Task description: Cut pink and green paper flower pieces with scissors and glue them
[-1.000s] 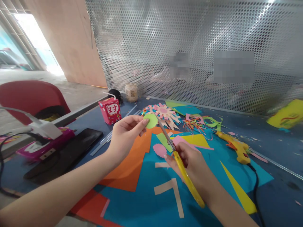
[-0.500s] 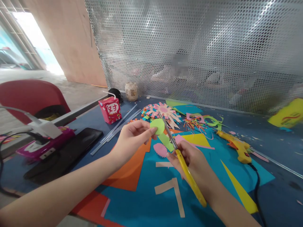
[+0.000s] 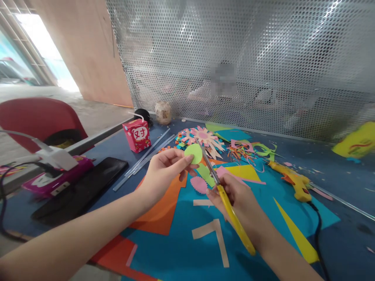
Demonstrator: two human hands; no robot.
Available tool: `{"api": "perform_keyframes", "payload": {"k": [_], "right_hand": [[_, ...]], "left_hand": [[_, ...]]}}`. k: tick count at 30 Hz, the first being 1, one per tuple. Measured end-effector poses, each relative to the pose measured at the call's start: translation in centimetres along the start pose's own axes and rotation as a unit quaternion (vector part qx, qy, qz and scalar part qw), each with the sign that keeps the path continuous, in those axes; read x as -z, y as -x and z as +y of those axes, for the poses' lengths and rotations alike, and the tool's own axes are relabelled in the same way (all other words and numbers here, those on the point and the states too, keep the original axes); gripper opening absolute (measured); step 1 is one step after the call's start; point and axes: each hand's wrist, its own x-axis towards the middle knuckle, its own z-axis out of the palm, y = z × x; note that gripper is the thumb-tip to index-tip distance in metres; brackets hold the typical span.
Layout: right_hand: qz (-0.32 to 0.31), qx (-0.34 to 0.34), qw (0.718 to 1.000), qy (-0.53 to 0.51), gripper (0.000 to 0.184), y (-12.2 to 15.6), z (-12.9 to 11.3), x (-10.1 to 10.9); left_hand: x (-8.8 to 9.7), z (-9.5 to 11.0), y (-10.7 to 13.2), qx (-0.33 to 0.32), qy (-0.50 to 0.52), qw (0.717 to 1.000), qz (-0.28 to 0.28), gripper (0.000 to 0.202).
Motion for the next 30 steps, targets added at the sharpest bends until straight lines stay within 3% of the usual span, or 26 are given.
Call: {"api": "perform_keyframes", "payload": {"k": [30], "right_hand": [[-0.011, -0.040, 0.997, 0.069, 0.034, -0.07, -0.05, 0.58]], "left_hand": [[-0.09, 0.55, 0.14, -0.014, 0.006, 1.000, 0.001, 0.027]]}}
